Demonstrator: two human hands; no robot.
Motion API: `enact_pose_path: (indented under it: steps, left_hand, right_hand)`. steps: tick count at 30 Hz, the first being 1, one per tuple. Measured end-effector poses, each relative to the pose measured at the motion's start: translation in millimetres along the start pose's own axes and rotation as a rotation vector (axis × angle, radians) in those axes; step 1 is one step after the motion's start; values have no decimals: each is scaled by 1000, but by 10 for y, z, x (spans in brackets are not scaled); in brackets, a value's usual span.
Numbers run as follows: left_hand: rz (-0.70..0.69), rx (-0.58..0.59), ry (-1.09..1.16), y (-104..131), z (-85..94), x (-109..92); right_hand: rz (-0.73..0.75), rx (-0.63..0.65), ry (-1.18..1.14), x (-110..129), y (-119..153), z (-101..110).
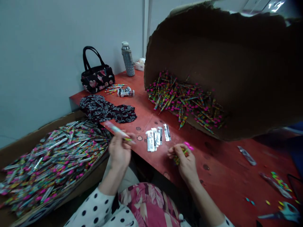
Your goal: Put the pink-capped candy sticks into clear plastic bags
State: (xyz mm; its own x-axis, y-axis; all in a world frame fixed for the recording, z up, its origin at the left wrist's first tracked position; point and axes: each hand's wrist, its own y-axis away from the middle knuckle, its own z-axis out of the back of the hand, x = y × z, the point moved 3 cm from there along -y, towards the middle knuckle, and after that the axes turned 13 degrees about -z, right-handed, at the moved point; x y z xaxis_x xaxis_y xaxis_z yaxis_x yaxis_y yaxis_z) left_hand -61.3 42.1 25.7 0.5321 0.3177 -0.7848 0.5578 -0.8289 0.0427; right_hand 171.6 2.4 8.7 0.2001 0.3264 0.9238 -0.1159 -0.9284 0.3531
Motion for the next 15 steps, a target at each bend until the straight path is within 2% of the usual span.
enact_pose_path:
  steps: [2, 3, 4, 5, 6, 7, 8, 10, 12, 15]
  left_hand:
    - [-158, -134, 32, -213, 177, -174]
    - [-183, -146, -2, -263, 212, -194]
    - [-182, -99, -73, -272, 195, -169]
    - [-169, 19, -183, -240, 123, -100]
    - [-169, 186, -321, -173, 4, 3]
    - [-189, 403, -496, -76, -152, 134]
    - [-255, 608, -660, 35, -321, 274]
    - [-418, 885, -894, 227, -628, 554]
    - [-549, 1035, -1130, 328, -841, 801]
    - [-639, 1123, -1369, 340, -957, 1039]
  right_hand:
    - [125, -102, 103, 58, 12, 135]
    - [171, -129, 165, 72, 13, 184]
    - [204, -137, 225, 74, 9, 218]
    - [223, -133, 276, 63, 1, 237]
    - [231, -126, 315, 43, -11, 245]
    - [227, -119, 345, 17, -24, 245]
    - [209, -111, 363, -11, -38, 241]
    - [146, -105, 361, -53, -67, 235]
    - [83, -102, 320, -55, -95, 248]
    - [32, -92, 275, 17, -159, 310]
